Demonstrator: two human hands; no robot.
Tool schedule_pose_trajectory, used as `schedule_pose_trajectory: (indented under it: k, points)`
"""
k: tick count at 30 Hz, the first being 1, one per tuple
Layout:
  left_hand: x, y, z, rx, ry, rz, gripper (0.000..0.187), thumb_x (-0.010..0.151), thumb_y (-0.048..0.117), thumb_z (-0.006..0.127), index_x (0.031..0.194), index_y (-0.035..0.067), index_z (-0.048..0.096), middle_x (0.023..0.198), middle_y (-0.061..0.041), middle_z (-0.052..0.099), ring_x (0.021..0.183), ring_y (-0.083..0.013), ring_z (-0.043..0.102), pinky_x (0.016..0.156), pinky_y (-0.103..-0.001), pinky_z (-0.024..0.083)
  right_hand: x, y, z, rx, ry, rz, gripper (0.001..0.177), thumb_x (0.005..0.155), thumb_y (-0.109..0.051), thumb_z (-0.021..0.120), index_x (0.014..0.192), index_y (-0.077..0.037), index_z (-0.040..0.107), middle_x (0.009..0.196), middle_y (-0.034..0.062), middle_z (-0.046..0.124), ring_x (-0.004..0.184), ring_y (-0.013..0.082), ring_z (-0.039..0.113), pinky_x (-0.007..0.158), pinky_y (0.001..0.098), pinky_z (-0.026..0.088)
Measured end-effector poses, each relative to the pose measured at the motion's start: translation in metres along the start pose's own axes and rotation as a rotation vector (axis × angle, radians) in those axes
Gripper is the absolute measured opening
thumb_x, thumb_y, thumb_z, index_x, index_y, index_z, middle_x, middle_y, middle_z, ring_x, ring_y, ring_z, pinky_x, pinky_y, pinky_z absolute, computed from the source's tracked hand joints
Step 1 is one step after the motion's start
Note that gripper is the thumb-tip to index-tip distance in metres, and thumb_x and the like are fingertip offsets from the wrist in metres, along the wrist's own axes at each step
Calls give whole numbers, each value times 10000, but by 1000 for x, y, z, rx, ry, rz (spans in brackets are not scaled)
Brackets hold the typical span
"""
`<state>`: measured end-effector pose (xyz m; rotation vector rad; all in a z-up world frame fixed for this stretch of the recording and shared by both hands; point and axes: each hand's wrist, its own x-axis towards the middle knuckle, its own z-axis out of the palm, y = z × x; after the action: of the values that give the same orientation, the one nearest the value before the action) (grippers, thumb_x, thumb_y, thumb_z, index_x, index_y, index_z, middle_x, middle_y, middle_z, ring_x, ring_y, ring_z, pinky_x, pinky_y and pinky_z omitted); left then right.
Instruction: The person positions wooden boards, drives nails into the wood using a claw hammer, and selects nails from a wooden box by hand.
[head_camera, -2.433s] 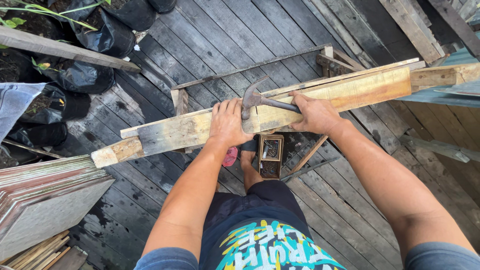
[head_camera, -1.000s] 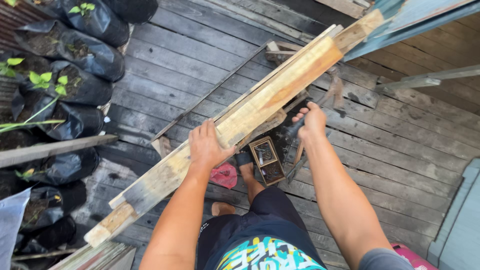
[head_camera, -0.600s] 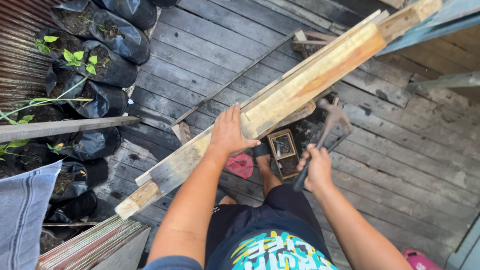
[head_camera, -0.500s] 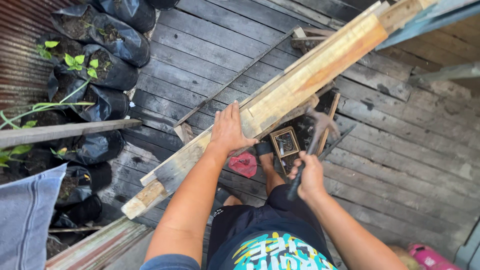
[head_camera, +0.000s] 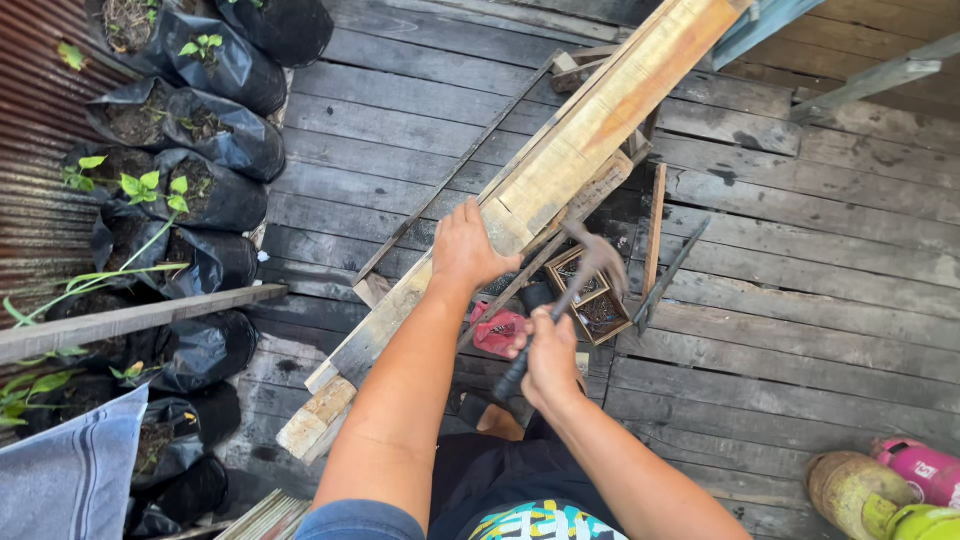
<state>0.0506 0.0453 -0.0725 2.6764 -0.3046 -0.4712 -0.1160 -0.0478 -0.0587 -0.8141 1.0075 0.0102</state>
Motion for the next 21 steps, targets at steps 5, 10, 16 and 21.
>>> schedule_pose_trajectory:
  k: [5,10,16,21]
  points:
    - [0,2,-5,5,-49,-43,1140,589,562,889,1411,-69,414,1329,-225,565,1263,-369,540,1106,-421,419,1,1,-6,-32,-39,-43,79,1009,-142,514,1043,-110,450,791,28,484,583,131,483,487,314,446]
    - [-2,2,-3,4,23,-21,1155,569,557,898,1410,-65,408,1310,-222,566,1229,-378,549,1071,-433,429,3,3,0,-29,22,-99,74,1011,-142,493,1025,-119,424,800,30,495,578,138,497,495,318,471]
    - [-1,3,-2,6,12,-32,1180,573,560,892,1426,-86,394,1325,-228,560,1216,-378,554,1058,-430,443,1,-4,3,-127,-46,-45,59,1017,-142,508,1032,-118,456,791,26,497,568,136,477,474,322,447]
    - [3,2,-5,14,-11,-53,1190,582,570,883,1445,-78,383,1321,-225,557,1229,-372,546,1048,-428,441,6,-3,14,-145,-51,57,84,1027,-166,502,1023,-114,436,771,38,496,575,141,489,488,322,459]
